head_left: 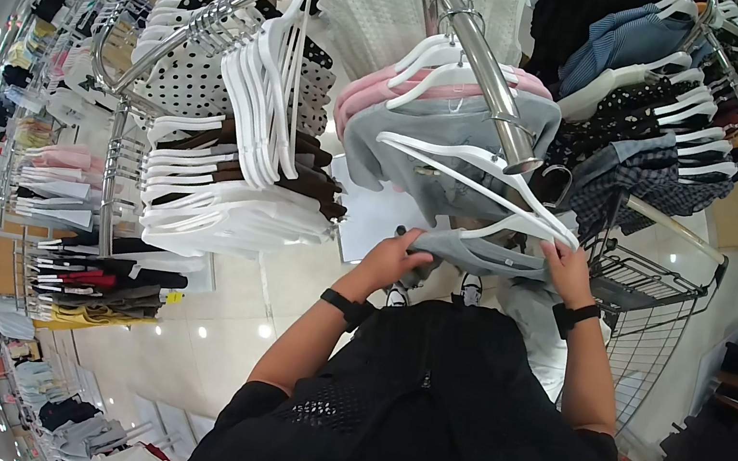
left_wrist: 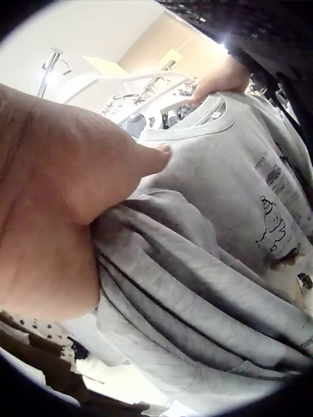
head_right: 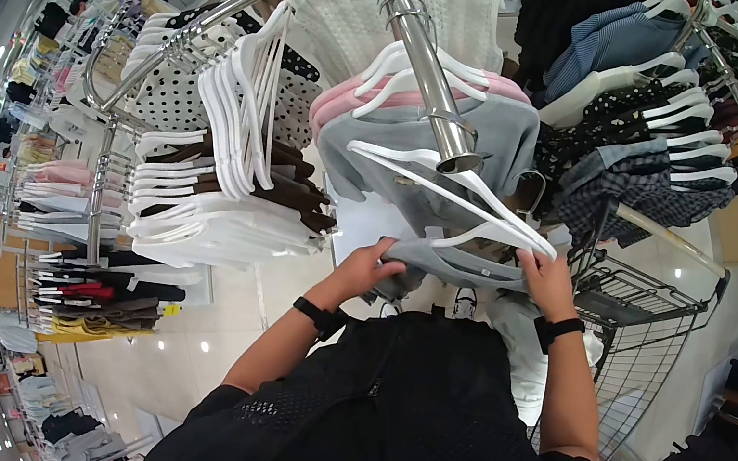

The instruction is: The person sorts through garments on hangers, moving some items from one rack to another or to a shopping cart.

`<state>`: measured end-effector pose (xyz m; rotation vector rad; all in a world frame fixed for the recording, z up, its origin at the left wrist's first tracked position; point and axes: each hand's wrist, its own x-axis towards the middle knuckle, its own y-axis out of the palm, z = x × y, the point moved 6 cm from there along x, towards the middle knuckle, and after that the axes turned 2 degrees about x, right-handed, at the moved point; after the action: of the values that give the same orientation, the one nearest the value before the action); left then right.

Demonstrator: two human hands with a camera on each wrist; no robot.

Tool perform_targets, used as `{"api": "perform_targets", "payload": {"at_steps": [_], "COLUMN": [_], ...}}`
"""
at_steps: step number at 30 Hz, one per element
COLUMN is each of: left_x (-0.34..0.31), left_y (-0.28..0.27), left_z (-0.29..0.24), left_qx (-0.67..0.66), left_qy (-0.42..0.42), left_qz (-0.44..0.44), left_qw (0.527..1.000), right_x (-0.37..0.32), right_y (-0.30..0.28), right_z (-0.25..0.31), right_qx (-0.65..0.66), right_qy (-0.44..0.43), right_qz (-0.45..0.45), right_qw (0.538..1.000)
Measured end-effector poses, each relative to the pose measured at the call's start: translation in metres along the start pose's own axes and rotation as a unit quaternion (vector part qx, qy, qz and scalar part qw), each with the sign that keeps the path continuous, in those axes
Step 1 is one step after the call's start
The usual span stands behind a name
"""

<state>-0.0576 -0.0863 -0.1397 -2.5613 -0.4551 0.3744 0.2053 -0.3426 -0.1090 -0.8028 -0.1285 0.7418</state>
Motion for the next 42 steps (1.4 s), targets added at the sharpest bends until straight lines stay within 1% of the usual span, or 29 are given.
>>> {"api": "perform_targets", "payload": {"at_steps": [1,2,3,5,6,7,9,10,12,13,15,17,18,19,21,23,25,27,29,31,32,33,35,36,37,38,39,40,42], "left_x": [0.001,0.002,0.003,-0.001,-0.004,-0.006,-0.014,-0.019,-0.030,-0.035,-0.036,-0.038,-0.039,-0.040,-0.041,-0.041,-0.043,-0.047,-0.053,-0.057,-0.058,-0.060,-0.063,-0.064,-0.063,-0.064,-0.066,-0.066,-0.067], "left_y": [0.000,0.000,0.001,0.001,0.001,0.001,-0.006,-0.008,-0.002,0.001,0.009,0.013,0.017,0.018,0.020,0.020,0.016,0.011,0.010,0.012,0.014,0.016,0.026,0.030,0.026,0.024,0.022,0.024,0.028], "left_z": [0.000,0.001,0.001,-0.004,-0.006,-0.002,0.005,0.006,0.012,0.012,0.007,0.006,0.008,0.005,0.009,0.015,0.015,0.018,0.024,0.028,0.031,0.035,0.053,0.061,0.051,0.042,0.037,0.037,0.045], "left_qx": [0.000,0.013,0.025,0.039,0.054,0.055,0.027,0.029,0.004,0.004,-0.002,0.014,0.023,0.031,0.013,0.035,0.020,0.006,0.015,0.025,0.035,0.036,0.037,0.003,0.004,0.046,0.088,0.076,0.080], "left_qy": [0.002,-0.010,-0.022,-0.019,-0.016,-0.015,0.003,0.004,-0.014,-0.017,0.002,-0.020,-0.007,0.005,-0.006,-0.006,-0.027,-0.050,-0.056,-0.057,-0.057,-0.056,-0.089,-0.078,-0.075,-0.081,-0.087,-0.059,-0.052], "left_qz": [0.002,0.025,0.047,0.058,0.068,0.068,0.026,0.025,0.080,0.078,0.082,0.096,0.097,0.100,0.103,0.068,0.056,0.045,0.043,0.056,0.067,0.070,0.096,0.080,0.080,0.100,0.119,0.107,0.105], "left_qw": [1.000,1.000,0.998,0.997,0.996,0.996,0.999,0.999,0.997,0.997,0.997,0.995,0.995,0.995,0.995,0.997,0.998,0.998,0.997,0.997,0.995,0.995,0.991,0.994,0.994,0.991,0.985,0.990,0.990], "right_x": [0.000,-0.004,-0.002,0.003,0.006,0.009,0.014,0.017,0.022,0.022,0.030,0.039,0.041,0.041,0.039,0.041,0.034,0.025,0.016,0.011,0.010,0.009,0.002,0.000,-0.002,-0.008,-0.012,-0.015,-0.011], "right_y": [-0.001,-0.005,-0.006,-0.015,-0.018,-0.020,-0.029,-0.032,-0.036,-0.037,-0.036,-0.032,-0.033,-0.034,-0.033,-0.027,-0.030,-0.044,-0.060,-0.090,-0.109,-0.126,-0.147,-0.148,-0.145,-0.142,-0.133,-0.123,-0.098], "right_z": [0.004,0.002,0.000,-0.006,-0.004,-0.006,-0.015,-0.018,-0.020,-0.020,-0.024,-0.035,-0.027,-0.017,0.005,-0.002,0.011,0.028,0.057,0.081,0.087,0.091,0.103,0.113,0.122,0.139,0.155,0.167,0.173], "right_qx": [-0.024,0.051,0.052,0.104,0.073,0.074,0.056,0.047,0.054,0.060,0.087,0.171,0.241,0.241,0.333,0.314,0.380,0.377,0.494,0.542,0.522,0.499,0.367,0.336,0.268,0.157,0.045,0.032,0.028], "right_qy": [-0.043,-0.045,-0.044,-0.079,-0.108,-0.109,-0.076,-0.059,-0.045,-0.029,-0.009,-0.004,-0.014,-0.015,-0.073,-0.080,-0.127,-0.129,-0.125,-0.182,-0.204,-0.252,-0.257,-0.280,-0.254,-0.263,-0.268,-0.300,-0.307], "right_qz": [-0.019,-0.026,-0.028,-0.076,-0.058,-0.060,-0.109,-0.133,-0.150,-0.164,-0.161,-0.161,-0.134,-0.133,-0.098,-0.069,-0.118,-0.151,-0.177,-0.243,-0.261,-0.250,-0.234,-0.201,-0.191,-0.181,-0.168,-0.165,-0.144], "right_qw": [0.999,0.997,0.997,0.988,0.990,0.989,0.990,0.988,0.986,0.984,0.983,0.972,0.961,0.961,0.935,0.944,0.909,0.905,0.842,0.783,0.786,0.790,0.863,0.877,0.910,0.935,0.948,0.939,0.940]}}
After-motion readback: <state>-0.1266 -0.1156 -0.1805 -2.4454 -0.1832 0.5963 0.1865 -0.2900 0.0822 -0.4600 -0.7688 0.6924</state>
